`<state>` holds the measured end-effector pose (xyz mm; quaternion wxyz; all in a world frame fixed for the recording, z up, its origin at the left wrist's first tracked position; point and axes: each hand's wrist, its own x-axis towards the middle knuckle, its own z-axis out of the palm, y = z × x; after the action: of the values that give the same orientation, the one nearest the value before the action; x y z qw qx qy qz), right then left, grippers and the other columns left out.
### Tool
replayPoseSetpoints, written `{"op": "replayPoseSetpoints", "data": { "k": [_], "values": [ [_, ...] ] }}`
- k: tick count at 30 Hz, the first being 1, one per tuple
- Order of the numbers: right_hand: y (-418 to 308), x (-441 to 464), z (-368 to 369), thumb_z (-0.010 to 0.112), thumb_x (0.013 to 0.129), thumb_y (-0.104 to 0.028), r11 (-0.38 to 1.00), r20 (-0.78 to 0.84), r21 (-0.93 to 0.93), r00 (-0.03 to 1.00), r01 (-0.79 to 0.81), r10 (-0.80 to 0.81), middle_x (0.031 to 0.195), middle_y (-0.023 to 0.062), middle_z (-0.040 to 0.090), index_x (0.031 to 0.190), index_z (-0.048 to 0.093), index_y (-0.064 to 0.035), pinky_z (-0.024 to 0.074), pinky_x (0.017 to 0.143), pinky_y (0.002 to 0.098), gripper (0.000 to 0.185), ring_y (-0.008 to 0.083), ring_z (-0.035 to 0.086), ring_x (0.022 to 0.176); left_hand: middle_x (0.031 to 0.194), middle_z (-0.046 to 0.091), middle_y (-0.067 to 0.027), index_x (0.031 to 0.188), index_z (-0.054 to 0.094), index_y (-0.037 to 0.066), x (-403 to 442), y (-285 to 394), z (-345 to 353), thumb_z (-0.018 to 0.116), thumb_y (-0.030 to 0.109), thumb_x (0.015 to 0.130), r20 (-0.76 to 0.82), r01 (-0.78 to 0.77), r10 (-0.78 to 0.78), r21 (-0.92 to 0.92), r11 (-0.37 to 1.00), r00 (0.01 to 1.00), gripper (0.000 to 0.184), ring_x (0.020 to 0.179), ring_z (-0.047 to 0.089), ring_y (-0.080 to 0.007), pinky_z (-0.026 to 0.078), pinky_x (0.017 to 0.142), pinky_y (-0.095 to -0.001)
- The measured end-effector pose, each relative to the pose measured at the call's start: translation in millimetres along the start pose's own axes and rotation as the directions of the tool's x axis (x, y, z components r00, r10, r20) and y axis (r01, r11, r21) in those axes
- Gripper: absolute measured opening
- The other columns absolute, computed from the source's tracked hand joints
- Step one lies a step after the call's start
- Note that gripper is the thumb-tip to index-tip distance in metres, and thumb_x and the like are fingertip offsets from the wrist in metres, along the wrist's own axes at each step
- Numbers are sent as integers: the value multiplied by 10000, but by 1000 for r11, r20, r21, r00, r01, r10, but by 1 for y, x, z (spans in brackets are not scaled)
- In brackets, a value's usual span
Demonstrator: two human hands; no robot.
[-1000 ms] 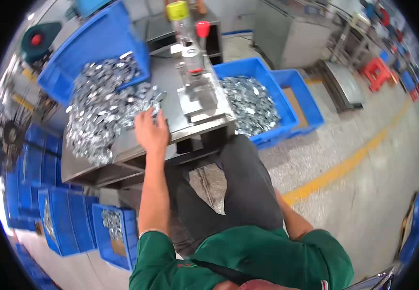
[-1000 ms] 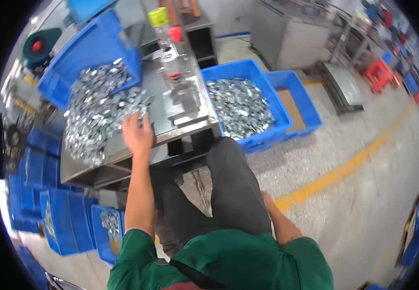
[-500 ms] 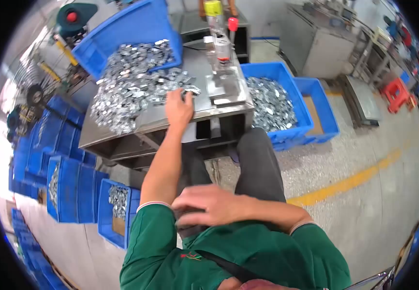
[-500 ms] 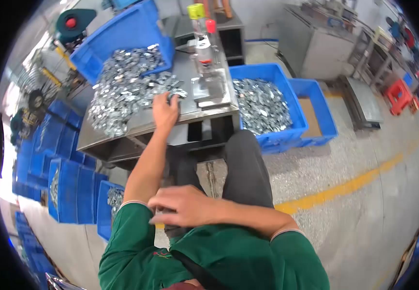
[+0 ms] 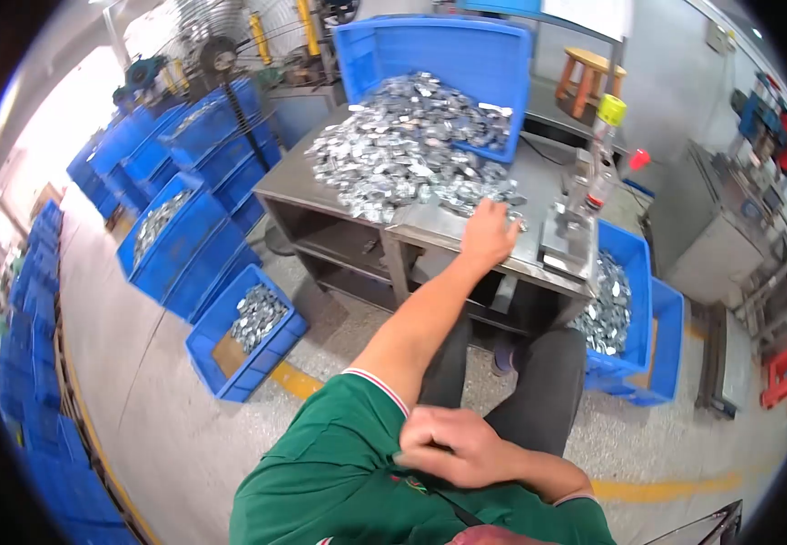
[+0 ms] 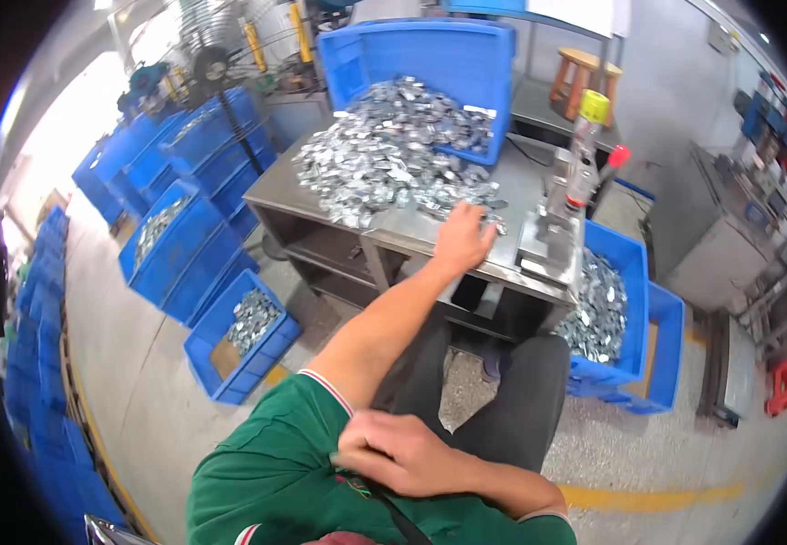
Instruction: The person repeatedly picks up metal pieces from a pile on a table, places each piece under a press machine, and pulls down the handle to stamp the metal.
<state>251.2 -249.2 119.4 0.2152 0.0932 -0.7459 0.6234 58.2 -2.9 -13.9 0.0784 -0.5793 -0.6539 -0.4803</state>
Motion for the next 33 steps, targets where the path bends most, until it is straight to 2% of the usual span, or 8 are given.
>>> {"op": "replayPoseSetpoints", "data": {
  "k": [4, 7, 10, 15, 21, 23, 26, 33],
  "values": [
    [-9, 2, 11, 736, 934, -50, 986, 190, 157, 979, 45, -76, 906, 117, 656, 987, 656, -19, 511, 665, 350, 100, 262, 654, 772, 1175, 584, -229, 1193, 646, 42, 1, 2, 0, 746, 348, 890, 125, 43, -53, 82, 996, 991, 442, 1126, 584, -418, 515, 937, -509],
    [-10, 6, 12, 758, 910, -26, 1000, 206, -2, 978, 6, -6, 869, 108, 663, 962, 663, -18, 510, 630, 339, 109, 247, 656, 731, 1199, 518, -202, 1272, 616, 117, -3, 9, -7, 746, 327, 889, 110, -52, 42, 93, 994, 993, 456, 1116, 551, -396, 508, 889, -506],
    [-3, 6, 20, 761, 905, -9, 999, 128, -3, 991, -39, 39, 844, 93, 666, 940, 667, -15, 510, 615, 322, 100, 214, 655, 708, 1190, 518, -187, 1287, 595, 120, -4, 9, -5, 732, 327, 897, 91, -206, 193, 154, 966, 977, 462, 1127, 526, -372, 500, 870, -480],
    [11, 2, 17, 745, 910, 12, 991, 47, 16, 990, -135, 134, 874, 93, 691, 944, 687, 2, 518, 628, 294, 68, 174, 663, 704, 1114, 559, -168, 1024, 740, 85, -3, 5, -1, 732, 373, 891, 139, -173, 152, 154, 973, 979, 317, 1126, 529, -352, 475, 880, -454],
    [36, 3, 3, 731, 929, -25, 971, -1, 42, 972, -234, 235, 862, 77, 681, 974, 700, -16, 509, 666, 293, 55, 155, 653, 731, 995, 664, -182, 947, 724, 62, 1, -11, 18, 704, 307, 872, 209, -88, 62, 118, 989, 976, 257, 1022, 611, -363, 495, 897, -481],
    [52, -2, -7, 723, 948, -53, 966, -67, 47, 964, -254, 257, 843, 70, 668, 984, 700, -19, 496, 662, 293, 54, 143, 638, 721, 947, 695, -191, 897, 723, 57, 1, -33, 39, 678, 266, 859, 144, -277, 256, 146, 950, 956, 217, 985, 636, -382, 506, 885, -505],
    [60, -8, -20, 698, 984, -108, 947, -149, 124, 938, -295, 311, 850, 76, 667, 988, 688, -16, 494, 679, 298, 92, 148, 627, 744, 941, 699, -200, 929, 710, 9, -3, -14, 8, 700, 238, 895, 125, -146, 140, 39, 989, 982, 232, 949, 651, -414, 515, 864, -511],
    [82, -58, -62, 688, 1015, -165, 862, -458, 298, 731, -409, 505, 891, -18, 666, 1060, 703, -33, 477, 703, 258, 140, 43, 573, 814, 928, 731, -152, 928, 747, 9, 0, -14, -7, 777, 95, 841, 17, -131, 132, -68, 989, 991, 126, 852, 686, -343, 539, 791, -418]
  ]
}}
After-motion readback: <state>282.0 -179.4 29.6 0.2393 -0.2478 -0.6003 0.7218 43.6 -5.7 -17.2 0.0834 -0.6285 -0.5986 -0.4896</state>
